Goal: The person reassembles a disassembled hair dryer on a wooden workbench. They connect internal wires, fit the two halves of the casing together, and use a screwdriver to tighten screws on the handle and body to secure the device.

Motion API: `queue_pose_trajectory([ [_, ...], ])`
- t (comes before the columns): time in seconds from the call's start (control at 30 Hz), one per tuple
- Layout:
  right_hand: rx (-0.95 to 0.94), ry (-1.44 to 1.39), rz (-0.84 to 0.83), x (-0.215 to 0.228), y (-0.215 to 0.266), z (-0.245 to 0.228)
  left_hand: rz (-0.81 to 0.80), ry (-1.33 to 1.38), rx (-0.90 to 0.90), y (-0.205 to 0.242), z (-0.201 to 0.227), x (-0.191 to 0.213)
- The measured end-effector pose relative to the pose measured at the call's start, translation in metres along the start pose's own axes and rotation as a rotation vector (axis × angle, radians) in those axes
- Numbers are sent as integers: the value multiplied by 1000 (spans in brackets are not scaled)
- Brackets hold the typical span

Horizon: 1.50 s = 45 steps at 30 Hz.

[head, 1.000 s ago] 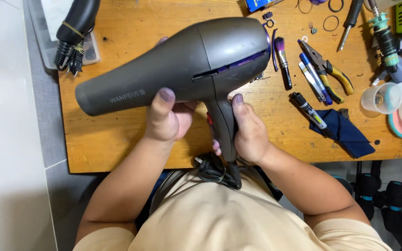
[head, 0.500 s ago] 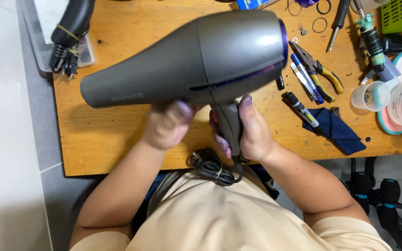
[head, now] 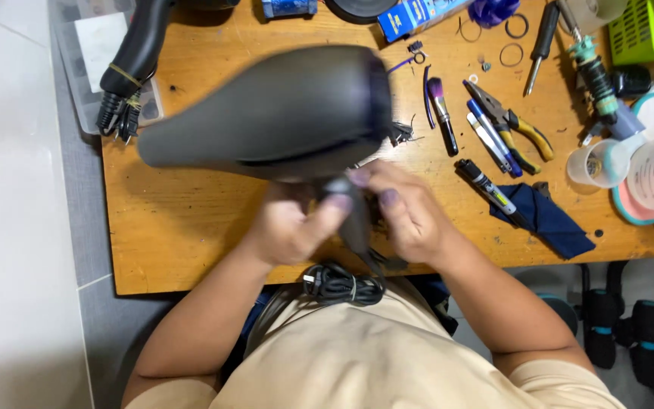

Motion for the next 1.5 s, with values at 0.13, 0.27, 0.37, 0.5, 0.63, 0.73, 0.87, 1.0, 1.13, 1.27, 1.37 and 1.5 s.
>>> queue_pose_trajectory([
  [0.13, -7, 567, -84, 16, 19, 16, 110, 182, 93, -18, 4, 35],
  [0.27, 6, 798, -152, 8, 52, 49, 118, 360, 342, -24, -7, 41],
  [0.37, -1, 783, -88, 11, 53, 52, 88, 498, 456, -12, -31, 28],
  [0.5, -142, 714, -102, 33, 45, 43, 107, 593, 527, -22, -27, 20],
  [0.63, -290, 518, -45, 76, 43, 53, 7, 663, 614, -33, 1, 11],
  [0.73, -531, 116, 168, 108, 51, 91, -204, 861, 712, -39, 9, 5],
  [0.87, -839, -829, 466, 112, 30, 100, -327, 1085, 823, -44, -10, -6],
  [1.0, -747, -1120, 376, 113, -1, 100, -318, 1099, 852, -44, -34, -1],
  [1.13, -695, -1009, 409, 113, -37, 100, -327, 988, 788, -54, -51, 7],
  [1.27, -388, -5, 460, 138, -51, 107, -273, 909, 745, -62, -68, 10],
  [1.37, -372, 411, 235, 135, -38, 112, -260, 873, 673, -67, -69, 13],
  [1.5, -189, 549, -86, 100, -46, 92, -254, 873, 654, -68, -92, 29],
])
Point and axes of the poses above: each hand's wrist, its own y-axis away from the middle knuckle, its own x-axis out of the back of the hand, z = x × y, the point moved 8 cm from there along -y, towards the middle knuckle, and after that the axes turned 15 degrees about z, right-handed, at the moved point
